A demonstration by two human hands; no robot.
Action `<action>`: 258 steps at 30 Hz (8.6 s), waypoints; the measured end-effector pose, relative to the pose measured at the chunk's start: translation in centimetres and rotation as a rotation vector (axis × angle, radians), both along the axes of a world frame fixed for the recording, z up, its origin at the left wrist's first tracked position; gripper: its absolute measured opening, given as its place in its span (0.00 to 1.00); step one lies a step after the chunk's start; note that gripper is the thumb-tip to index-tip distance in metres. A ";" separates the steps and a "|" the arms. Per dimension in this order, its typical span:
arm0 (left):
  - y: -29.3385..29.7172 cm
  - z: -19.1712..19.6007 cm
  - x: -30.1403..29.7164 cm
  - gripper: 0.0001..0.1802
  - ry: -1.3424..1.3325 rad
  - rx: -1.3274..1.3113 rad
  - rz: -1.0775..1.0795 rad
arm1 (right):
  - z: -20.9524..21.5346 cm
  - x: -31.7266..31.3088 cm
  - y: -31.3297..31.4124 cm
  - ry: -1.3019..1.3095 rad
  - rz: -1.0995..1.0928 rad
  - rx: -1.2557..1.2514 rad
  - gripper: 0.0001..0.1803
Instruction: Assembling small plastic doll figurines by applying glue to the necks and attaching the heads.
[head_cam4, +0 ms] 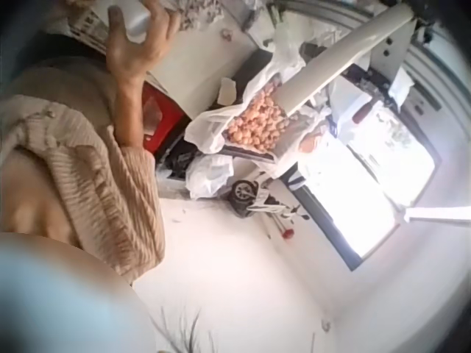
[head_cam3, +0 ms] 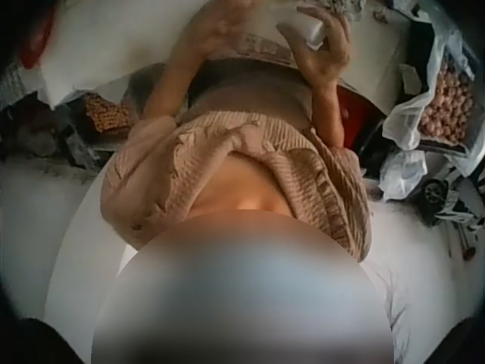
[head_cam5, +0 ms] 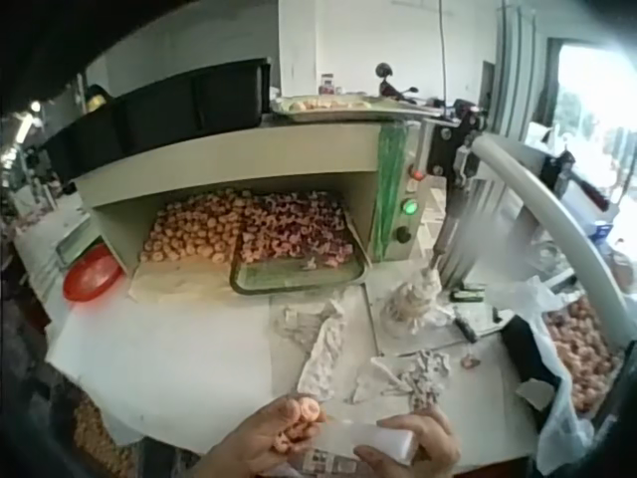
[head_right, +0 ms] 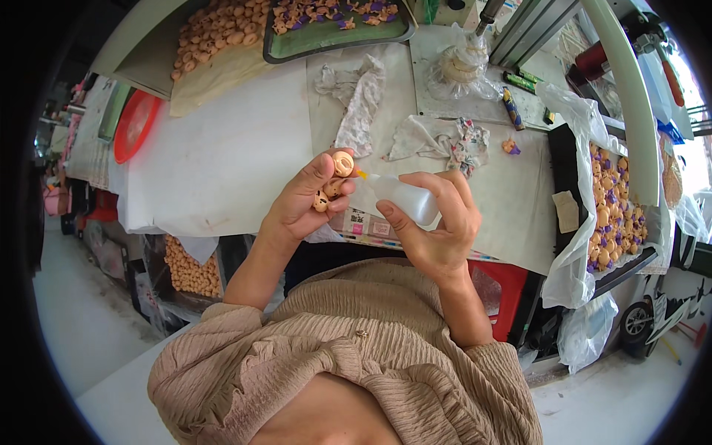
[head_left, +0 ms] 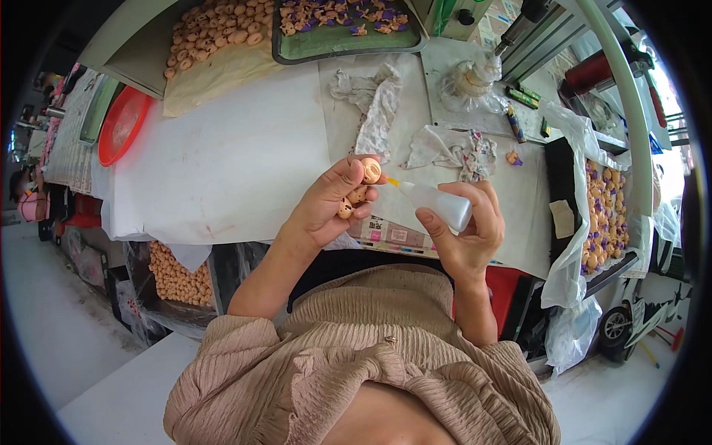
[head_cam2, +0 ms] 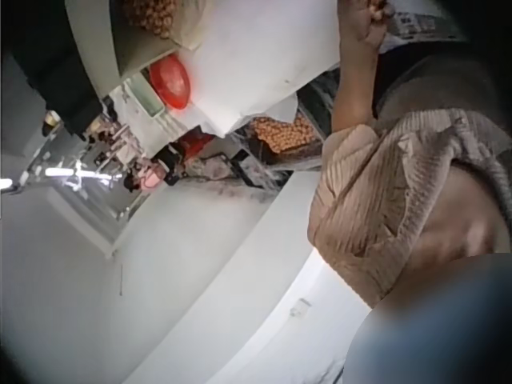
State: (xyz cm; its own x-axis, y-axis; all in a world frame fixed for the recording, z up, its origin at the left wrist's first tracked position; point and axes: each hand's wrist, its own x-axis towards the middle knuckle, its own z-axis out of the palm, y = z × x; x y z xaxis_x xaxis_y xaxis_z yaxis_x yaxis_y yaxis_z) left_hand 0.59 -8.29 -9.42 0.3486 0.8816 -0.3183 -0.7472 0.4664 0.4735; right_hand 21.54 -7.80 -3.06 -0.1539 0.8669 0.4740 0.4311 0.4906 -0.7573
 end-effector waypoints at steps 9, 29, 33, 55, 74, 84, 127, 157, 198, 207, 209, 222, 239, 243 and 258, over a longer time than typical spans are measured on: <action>-0.1 0.1 -0.1 0.24 0.012 0.006 -0.002 | -0.1 0.0 -0.3 0.001 0.003 0.000 0.21; 0.0 0.2 -0.1 0.25 0.018 0.003 -0.022 | -0.3 -0.3 -0.1 0.015 0.009 -0.009 0.21; -0.2 -0.1 -0.2 0.26 0.017 0.006 -0.019 | -0.4 -0.1 -0.2 0.010 0.019 -0.021 0.20; -0.2 1.6 -0.3 0.23 -0.009 -0.091 0.034 | -2.8 -0.3 1.9 0.111 -0.059 -0.084 0.19; -0.8 7.6 -7.4 0.22 -0.124 0.026 0.181 | 4.0 -10.0 18.0 -0.318 0.188 0.261 0.08; -4.4 9.7 -9.7 0.22 -0.210 -0.030 0.191 | 4.2 -18.4 27.3 -0.729 0.140 -0.047 0.18; 0.7 6.4 -1.4 0.16 0.066 -0.012 0.139 | 4.8 -3.6 7.5 -0.002 0.289 -0.017 0.08; 4.6 9.4 -2.3 0.17 0.144 0.131 -0.016 | 2.0 2.9 17.1 -0.547 -0.124 0.186 0.14; 21.9 4.5 16.5 0.16 1.133 0.812 0.266 | 15.7 8.7 14.8 -0.138 -0.251 0.676 0.09; 21.7 4.8 15.6 0.16 1.233 0.863 0.260 | 25.1 5.4 21.6 -0.183 -0.262 0.509 0.27; 21.9 4.3 14.8 0.17 1.219 0.833 0.272 | 27.6 3.4 21.1 -0.144 -0.115 0.124 0.29; 19.2 8.1 6.8 0.12 0.553 0.284 -0.038 | 15.2 6.1 11.3 0.315 0.008 0.644 0.26; 3.9 8.7 -5.2 0.18 0.112 0.134 0.115 | 2.0 -2.8 7.7 -0.532 0.069 -0.166 0.24; 3.0 5.7 -5.6 0.21 0.058 0.139 0.111 | 0.1 -2.8 7.9 -0.526 0.083 -0.157 0.23; 1.4 2.6 -2.6 0.24 0.060 0.048 0.122 | 1.4 -1.8 4.3 0.280 0.070 -0.325 0.22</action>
